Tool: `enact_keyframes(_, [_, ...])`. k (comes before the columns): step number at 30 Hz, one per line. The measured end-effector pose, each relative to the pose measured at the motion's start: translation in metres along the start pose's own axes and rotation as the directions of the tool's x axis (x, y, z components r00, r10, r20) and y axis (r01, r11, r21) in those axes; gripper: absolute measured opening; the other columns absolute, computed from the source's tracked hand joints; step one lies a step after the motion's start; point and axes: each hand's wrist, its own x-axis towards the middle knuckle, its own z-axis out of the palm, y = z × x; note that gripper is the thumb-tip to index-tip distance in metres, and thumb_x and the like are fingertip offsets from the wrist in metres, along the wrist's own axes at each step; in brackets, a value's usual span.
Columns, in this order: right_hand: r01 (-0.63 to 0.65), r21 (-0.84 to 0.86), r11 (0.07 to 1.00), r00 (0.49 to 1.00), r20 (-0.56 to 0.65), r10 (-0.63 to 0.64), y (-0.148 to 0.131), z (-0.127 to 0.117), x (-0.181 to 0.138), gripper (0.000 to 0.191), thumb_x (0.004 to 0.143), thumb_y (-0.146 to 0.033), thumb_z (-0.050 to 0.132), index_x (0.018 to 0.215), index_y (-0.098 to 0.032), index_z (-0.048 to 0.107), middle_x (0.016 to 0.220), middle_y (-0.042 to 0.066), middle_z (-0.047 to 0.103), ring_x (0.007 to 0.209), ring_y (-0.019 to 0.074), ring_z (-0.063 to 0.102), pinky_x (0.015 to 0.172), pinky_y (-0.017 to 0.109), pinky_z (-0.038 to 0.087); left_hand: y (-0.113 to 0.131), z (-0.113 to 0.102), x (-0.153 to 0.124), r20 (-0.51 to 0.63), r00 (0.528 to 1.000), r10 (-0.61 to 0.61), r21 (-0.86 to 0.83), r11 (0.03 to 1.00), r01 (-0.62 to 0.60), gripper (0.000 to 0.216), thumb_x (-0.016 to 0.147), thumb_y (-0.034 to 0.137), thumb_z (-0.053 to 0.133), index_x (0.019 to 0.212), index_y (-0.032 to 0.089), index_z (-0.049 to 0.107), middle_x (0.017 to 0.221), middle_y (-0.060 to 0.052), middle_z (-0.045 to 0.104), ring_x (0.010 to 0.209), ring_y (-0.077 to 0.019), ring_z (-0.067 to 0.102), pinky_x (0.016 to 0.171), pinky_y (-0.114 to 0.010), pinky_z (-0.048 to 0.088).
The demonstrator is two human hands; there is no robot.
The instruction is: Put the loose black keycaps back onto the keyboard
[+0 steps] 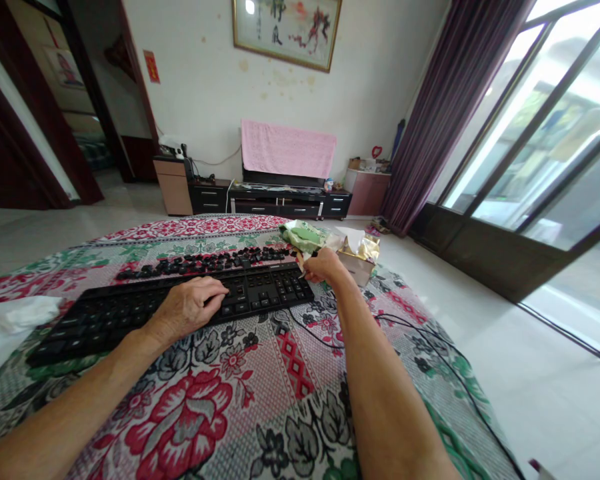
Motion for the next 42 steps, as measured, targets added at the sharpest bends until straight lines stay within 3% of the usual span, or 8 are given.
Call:
enact_keyframes(5, [0.149, -0.367, 0.918, 0.954, -0.191, -0.232, -0.032, 0.012, -0.021, 0.023, 0.069, -0.020, 0.058, 0.085, -0.009, 0.070, 0.088, 0.020, 0.067, 0.087, 0.0303, 0.063, 0.070, 0.035, 0.048, 0.001, -0.001, 0.000, 0.018, 1.000, -0.009, -0.007, 1.000, 0.009, 0.022, 0.084, 0.019, 0.046, 0.084, 0.017, 0.068, 0.087, -0.006, 0.067, 0.082, -0.0178, 0.061, 0.078, -0.030, 0.050])
enact_keyframes(9, [0.257, -0.415, 0.873, 0.901, -0.223, -0.372, -0.058, 0.024, -0.031, 0.024, 0.070, -0.019, 0.054, 0.085, -0.009, 0.069, 0.087, 0.021, 0.067, 0.085, 0.0294, 0.063, 0.069, 0.035, 0.047, 0.003, -0.002, 0.000, 0.016, 0.999, -0.030, -0.004, 1.000, 0.030, 0.021, 0.084, 0.020, 0.046, 0.085, 0.017, 0.068, 0.087, -0.006, 0.066, 0.082, -0.0178, 0.061, 0.078, -0.031, 0.050])
enact_keyframes(12, [0.293, -0.269, 0.918, 0.940, -0.094, -0.328, -0.063, 0.031, -0.030, 0.016, 0.071, -0.017, 0.052, 0.071, -0.011, 0.067, 0.071, 0.015, 0.067, 0.070, 0.0224, 0.064, 0.063, 0.029, 0.048, 0.004, -0.004, 0.000, 0.043, 0.998, -0.043, -0.005, 0.999, 0.044, 0.022, 0.084, 0.020, 0.046, 0.085, 0.017, 0.068, 0.088, -0.007, 0.066, 0.083, -0.0183, 0.061, 0.077, -0.031, 0.050])
enact_keyframes(15, [0.323, 0.061, 0.944, 0.941, 0.081, -0.328, -0.060, 0.037, -0.027, 0.016, 0.074, -0.021, 0.050, 0.067, -0.012, 0.061, 0.063, 0.009, 0.065, 0.055, 0.0147, 0.060, 0.052, 0.023, 0.046, 0.005, -0.006, 0.001, 0.069, 0.996, -0.050, -0.016, 0.999, 0.051, 0.022, 0.085, 0.019, 0.046, 0.085, 0.017, 0.068, 0.087, -0.007, 0.066, 0.085, -0.0190, 0.061, 0.077, -0.031, 0.050])
enact_keyframes(22, [0.349, 0.562, 0.750, 0.869, 0.107, -0.484, -0.069, 0.057, -0.039, 0.012, 0.072, -0.027, 0.058, 0.071, -0.015, 0.058, 0.070, 0.004, 0.066, 0.060, 0.0118, 0.063, 0.050, 0.019, 0.047, 0.008, -0.006, 0.002, -0.023, 0.988, -0.151, -0.098, 0.984, 0.148, 0.034, 0.084, 0.035, 0.051, 0.111, 0.016, 0.059, 0.094, -0.007, 0.068, 0.085, -0.0189, 0.063, 0.076, -0.033, 0.050])
enact_keyframes(27, [0.172, 0.734, 0.657, 0.916, 0.127, -0.382, -0.084, 0.084, -0.053, 0.008, 0.072, -0.023, 0.060, 0.070, -0.017, 0.057, 0.066, 0.002, 0.065, 0.055, 0.0097, 0.060, 0.046, 0.018, 0.047, 0.007, -0.005, 0.002, -0.029, 0.988, -0.154, -0.105, 0.983, 0.150, 0.028, 0.083, 0.034, 0.051, 0.104, 0.017, 0.059, 0.094, -0.006, 0.068, 0.084, -0.0197, 0.063, 0.074, -0.032, 0.050])
enact_keyframes(33, [-0.014, 0.855, 0.519, 0.964, 0.150, -0.221, -0.088, 0.104, -0.060, 0.010, 0.074, -0.023, 0.058, 0.067, -0.017, 0.056, 0.060, 0.000, 0.062, 0.050, 0.0076, 0.057, 0.044, 0.016, 0.044, 0.004, -0.004, 0.004, -0.019, 0.958, -0.287, -0.174, 0.944, 0.279, 0.018, 0.083, 0.028, 0.051, 0.092, 0.017, 0.062, 0.082, -0.005, 0.070, 0.075, -0.0187, 0.065, 0.067, -0.027, 0.047])
enact_keyframes(42, [0.079, 0.954, 0.288, 0.854, 0.084, -0.513, -0.097, 0.091, -0.066, 0.021, 0.070, -0.035, 0.063, 0.075, -0.018, 0.053, 0.072, 0.000, 0.065, 0.059, 0.0090, 0.060, 0.055, 0.020, 0.047, 0.001, -0.006, 0.002, -0.046, 0.933, -0.356, -0.279, 0.902, 0.330, 0.018, 0.079, 0.027, 0.058, 0.091, 0.018, 0.067, 0.067, 0.000, 0.068, 0.057, -0.0138, 0.061, 0.055, -0.023, 0.043])
